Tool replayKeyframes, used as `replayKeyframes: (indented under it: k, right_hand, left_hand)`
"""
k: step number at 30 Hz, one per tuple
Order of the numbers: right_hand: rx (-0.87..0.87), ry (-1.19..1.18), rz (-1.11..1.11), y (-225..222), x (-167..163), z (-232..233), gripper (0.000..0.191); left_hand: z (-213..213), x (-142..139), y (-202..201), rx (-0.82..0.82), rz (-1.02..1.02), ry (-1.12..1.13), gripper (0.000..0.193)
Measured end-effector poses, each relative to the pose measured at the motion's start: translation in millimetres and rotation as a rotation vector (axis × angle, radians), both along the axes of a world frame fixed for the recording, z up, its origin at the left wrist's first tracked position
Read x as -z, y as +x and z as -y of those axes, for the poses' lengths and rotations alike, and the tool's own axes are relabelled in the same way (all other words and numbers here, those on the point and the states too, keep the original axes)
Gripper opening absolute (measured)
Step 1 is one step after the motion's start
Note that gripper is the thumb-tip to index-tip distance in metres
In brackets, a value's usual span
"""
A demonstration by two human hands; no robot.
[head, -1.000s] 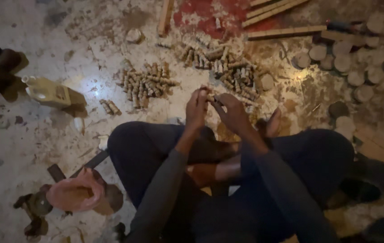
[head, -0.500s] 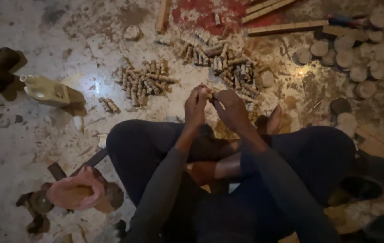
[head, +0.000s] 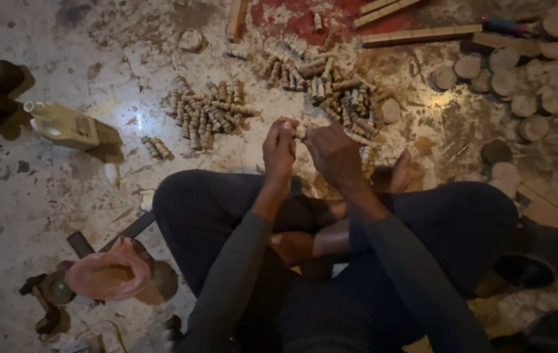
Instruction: The person sits cross-legged on the floor and repeatedly picks up small wooden pieces, joining them together by hand. The person places the assembled pieces into a growing pile on the floor.
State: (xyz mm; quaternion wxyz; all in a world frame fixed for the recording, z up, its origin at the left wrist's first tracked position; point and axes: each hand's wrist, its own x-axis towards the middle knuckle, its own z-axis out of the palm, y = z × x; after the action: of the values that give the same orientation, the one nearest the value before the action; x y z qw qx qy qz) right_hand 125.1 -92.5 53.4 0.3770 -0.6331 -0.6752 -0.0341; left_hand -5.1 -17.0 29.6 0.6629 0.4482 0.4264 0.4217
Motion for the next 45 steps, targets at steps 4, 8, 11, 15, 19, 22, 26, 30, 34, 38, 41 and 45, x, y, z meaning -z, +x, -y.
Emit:
replayKeyframes:
  k: [4, 8, 11, 15, 19, 22, 26, 30, 34, 38, 41, 45]
  right_hand:
    - [0.1, -0.038, -0.046, 9.2, 2.1, -0.9, 0.016]
    - [0.088, -0.055, -0.439, 15.7, 3.8, -4.3, 0.022]
    - [0.088, -0.08, -0.554, 12.6, 3.4, -4.2, 0.024]
    - [0.039, -0.042, -0.521, 7.4, 0.5, -2.3, 0.024]
    - [-0.013, -0.065, -0.61, 5.1, -3.0, -1.7, 0.018]
    - [-0.038, -0.064, -0.62, 4.0, -5.5, -0.8, 0.017]
    - [0.0, -0.041, -0.508, 3.5, -9.0, 1.4, 0.019]
    - [-0.015, -0.001, -0.406, 3.4, -13.2, 2.3, 0.02]
    - [-0.032, -0.024, -0.388, 2.4, -16.9, 3.6, 0.021]
    - [-0.041, -0.035, -0.322, 1.9, -17.9, 3.8, 0.02]
    - [-0.026, -0.064, -0.334, 2.0, -16.9, 3.6, 0.018]
    - [0.006, -0.064, -0.362, 1.6, -16.9, 5.1, 0.016]
  left_hand:
    - [-14.3, -9.7, -15.3, -0.078, 0.093, -0.015, 0.029]
    - [-10.1, -15.9, -13.6, 0.073, 0.056, 0.013, 0.042]
    - [-6.9, -18.2, -7.5, 0.195, 0.067, -0.039, 0.05]
    - [-8.7, -18.8, -10.1, 0.279, 0.218, -0.074, 0.053]
    - [-8.2, -16.8, -15.5, 0.317, 0.292, -0.061, 0.056]
    - [-9.3, -12.8, -14.9, 0.337, 0.302, -0.047, 0.053]
    - [-13.0, -1.3, -12.0, 0.257, 0.144, 0.017, 0.045]
    - [-17.4, 11.9, -12.4, 0.246, 0.05, 0.105, 0.048]
    - [-18.3, 13.4, -14.3, 0.197, -0.179, 0.334, 0.046]
    - [-19.9, 2.4, -20.3, 0.242, -0.183, 0.387, 0.042]
    - [-22.2, -3.1, -22.2, 0.339, -0.161, 0.355, 0.042]
    - [-24.0, 1.1, -21.5, 0.441, -0.136, 0.358, 0.046]
